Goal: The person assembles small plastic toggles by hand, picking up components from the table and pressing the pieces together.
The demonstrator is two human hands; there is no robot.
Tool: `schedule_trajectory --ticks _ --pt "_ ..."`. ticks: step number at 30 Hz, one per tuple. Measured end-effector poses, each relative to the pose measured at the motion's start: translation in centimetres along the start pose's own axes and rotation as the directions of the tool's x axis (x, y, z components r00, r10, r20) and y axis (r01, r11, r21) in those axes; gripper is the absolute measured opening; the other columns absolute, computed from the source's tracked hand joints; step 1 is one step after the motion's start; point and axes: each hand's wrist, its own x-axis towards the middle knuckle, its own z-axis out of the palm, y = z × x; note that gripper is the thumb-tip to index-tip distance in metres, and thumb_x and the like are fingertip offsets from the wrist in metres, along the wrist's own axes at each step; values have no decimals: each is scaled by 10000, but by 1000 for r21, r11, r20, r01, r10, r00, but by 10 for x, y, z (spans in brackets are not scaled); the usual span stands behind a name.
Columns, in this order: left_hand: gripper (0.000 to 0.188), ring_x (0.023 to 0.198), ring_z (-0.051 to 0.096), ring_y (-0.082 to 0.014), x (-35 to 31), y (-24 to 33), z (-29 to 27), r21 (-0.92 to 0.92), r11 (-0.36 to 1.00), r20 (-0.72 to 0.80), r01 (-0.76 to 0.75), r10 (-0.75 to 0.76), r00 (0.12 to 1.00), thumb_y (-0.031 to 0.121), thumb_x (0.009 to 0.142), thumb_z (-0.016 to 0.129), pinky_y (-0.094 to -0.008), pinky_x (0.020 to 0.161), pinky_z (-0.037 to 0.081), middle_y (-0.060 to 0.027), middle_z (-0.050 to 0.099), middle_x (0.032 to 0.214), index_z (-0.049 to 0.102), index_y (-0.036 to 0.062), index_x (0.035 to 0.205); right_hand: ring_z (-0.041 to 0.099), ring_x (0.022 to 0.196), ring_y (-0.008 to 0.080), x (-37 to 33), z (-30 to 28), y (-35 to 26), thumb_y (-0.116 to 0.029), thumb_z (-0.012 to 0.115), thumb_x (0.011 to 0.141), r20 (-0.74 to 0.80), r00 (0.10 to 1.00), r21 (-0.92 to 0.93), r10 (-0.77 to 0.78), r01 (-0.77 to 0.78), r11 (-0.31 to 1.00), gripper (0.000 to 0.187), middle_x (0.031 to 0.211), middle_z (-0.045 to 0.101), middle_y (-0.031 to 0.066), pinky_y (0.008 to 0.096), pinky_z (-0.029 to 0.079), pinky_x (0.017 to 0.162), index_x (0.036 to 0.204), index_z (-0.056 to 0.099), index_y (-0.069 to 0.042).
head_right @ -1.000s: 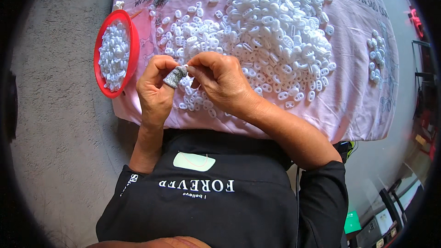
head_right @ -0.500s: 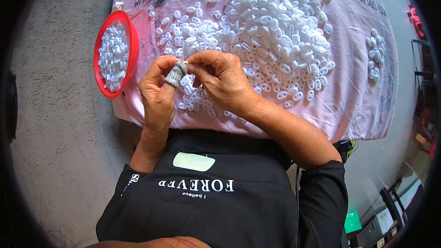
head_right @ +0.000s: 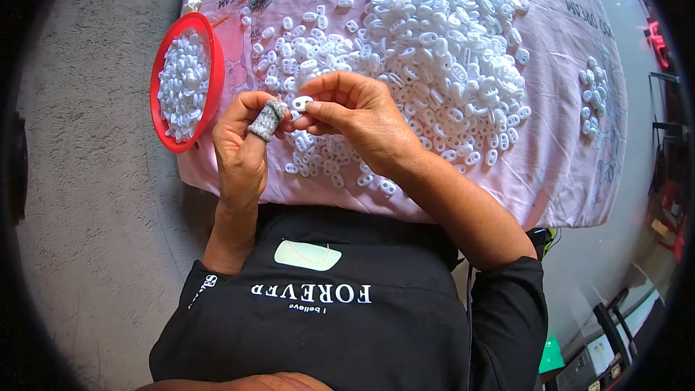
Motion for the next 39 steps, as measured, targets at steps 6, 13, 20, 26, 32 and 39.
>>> schedule_trajectory --ticks 6,13,20,26,32,39 --pt "110 772 598 -89 2 1 -1 -44 999 -32 28 -30 999 -19 888 519 -215 706 472 -46 624 839 559 -7 990 668 807 156 1 -2 0 -45 582 894 -8 1000 67 28 -27 997 141 915 653 102 233 540 686 1024 593 10" --pt "105 758 600 -91 1 3 -3 -7 999 51 43 -43 998 0 895 523 -220 694 479 -49 629 845 562 -8 992 666 786 146 2 -8 0 -57 599 885 -12 995 189 103 -99 977 142 898 658 106 209 535 654 1004 607 19" --pt "123 767 602 -92 1 1 -2 -19 998 60 63 -61 996 -20 889 505 -223 700 486 -58 634 858 562 -11 997 666 787 154 1 -3 -4 -31 586 884 -19 992 213 124 -117 970 170 899 660 110 206 537 664 1041 612 28" --pt "142 783 614 -113 2 -2 0 -120 992 32 45 -41 999 -28 890 484 -229 722 495 -78 637 905 560 -15 1010 659 841 154 1 -7 3 -7 591 872 -22 998 162 55 -51 986 219 970 654 107 223 545 734 1088 612 21" --pt "148 813 614 -116 2 -3 3 -142 990 38 19 -14 999 -36 891 480 -238 744 500 -86 634 940 562 -18 1013 638 893 152 0 -2 0 -36 628 857 -9 999 123 54 -52 991 239 1001 651 96 260 523 799 1090 623 15" --pt "142 807 605 -120 3 0 4 -62 998 59 13 -9 998 -31 892 490 -238 750 484 -100 630 973 561 -12 1013 631 879 142 1 -2 1 -73 654 848 -15 999 -101 -48 46 994 268 984 663 92 269 505 800 1099 628 18"
